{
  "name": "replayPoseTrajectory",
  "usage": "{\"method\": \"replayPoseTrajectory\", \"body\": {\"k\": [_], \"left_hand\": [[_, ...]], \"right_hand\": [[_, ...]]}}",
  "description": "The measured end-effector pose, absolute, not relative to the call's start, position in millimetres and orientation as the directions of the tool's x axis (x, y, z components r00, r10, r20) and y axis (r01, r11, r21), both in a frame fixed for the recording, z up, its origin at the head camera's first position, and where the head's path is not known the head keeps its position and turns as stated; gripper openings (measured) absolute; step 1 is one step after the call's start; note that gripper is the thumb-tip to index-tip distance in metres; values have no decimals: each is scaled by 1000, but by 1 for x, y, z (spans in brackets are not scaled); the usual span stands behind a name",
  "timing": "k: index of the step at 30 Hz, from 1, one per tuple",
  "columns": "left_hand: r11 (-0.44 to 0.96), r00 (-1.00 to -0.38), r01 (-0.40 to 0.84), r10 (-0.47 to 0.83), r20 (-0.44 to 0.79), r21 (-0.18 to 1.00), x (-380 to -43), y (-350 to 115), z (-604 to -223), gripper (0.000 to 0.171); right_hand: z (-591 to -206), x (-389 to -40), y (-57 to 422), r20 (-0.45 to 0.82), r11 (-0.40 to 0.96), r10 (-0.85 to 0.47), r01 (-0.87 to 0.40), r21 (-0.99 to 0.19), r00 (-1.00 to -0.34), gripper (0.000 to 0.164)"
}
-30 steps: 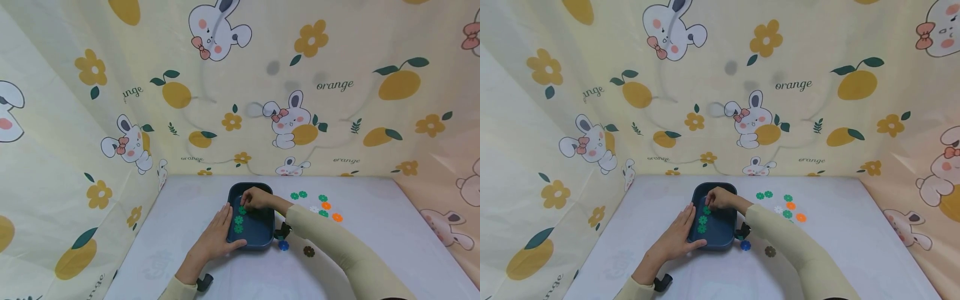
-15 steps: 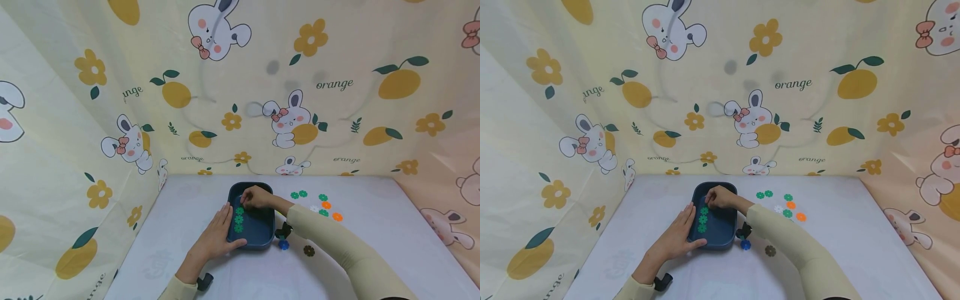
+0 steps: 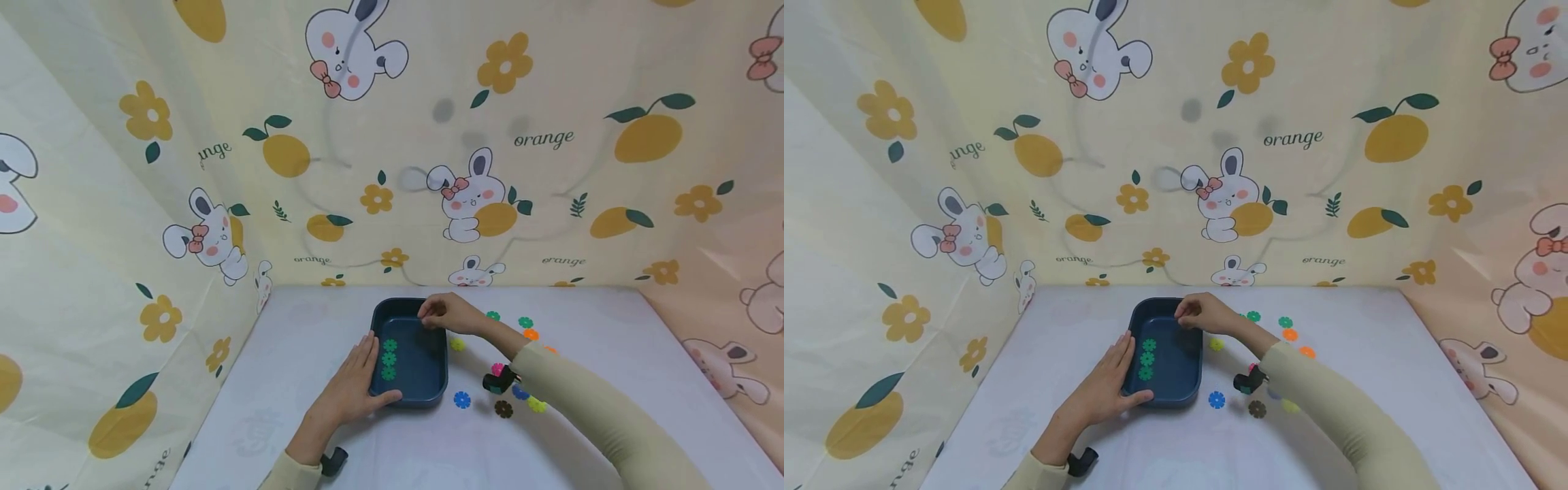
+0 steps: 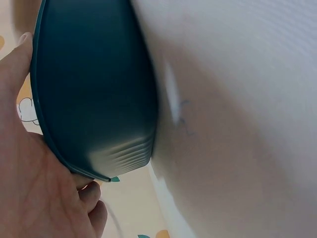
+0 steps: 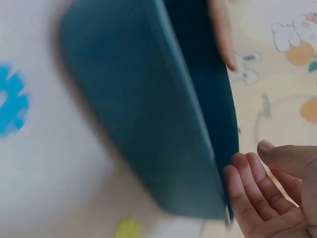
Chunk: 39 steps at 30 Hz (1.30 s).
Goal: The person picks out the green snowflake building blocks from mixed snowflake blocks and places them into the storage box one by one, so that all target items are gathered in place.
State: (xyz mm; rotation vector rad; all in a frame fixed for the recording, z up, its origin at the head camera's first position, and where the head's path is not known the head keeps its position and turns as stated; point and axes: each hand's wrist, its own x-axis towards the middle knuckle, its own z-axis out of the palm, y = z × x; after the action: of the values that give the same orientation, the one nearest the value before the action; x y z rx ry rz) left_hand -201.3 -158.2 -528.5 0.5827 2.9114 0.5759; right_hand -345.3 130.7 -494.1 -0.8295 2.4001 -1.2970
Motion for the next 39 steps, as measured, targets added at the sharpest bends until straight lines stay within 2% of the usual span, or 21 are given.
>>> {"method": "replayPoseTrajectory", "body": {"k": [4, 13, 25, 31, 39], "left_hand": [[854, -921, 350, 389, -27, 385, -202, -158, -531, 118], [856, -920, 350, 390, -31, 381, -202, -158, -534, 118], [850, -921, 348, 389, -25, 394, -201, -159, -535, 119], [857, -924, 336, 380, -37, 391, -202, -158, -536, 119], [853, -924, 340, 382, -30, 395, -203, -158, -536, 119]], "right_hand": [[-492, -335, 162, 66, 439, -562, -366, -821, -824, 17], [-495, -310, 222, 35, 543, -409, -274, -794, -912, 13], [-528, -275, 281, -3, 651, -312, -212, -729, -950, 19], [-546, -258, 302, -42, 720, -202, -120, -684, -978, 23], [-549, -246, 312, -108, 761, -110, -14, -648, -988, 35]]}}
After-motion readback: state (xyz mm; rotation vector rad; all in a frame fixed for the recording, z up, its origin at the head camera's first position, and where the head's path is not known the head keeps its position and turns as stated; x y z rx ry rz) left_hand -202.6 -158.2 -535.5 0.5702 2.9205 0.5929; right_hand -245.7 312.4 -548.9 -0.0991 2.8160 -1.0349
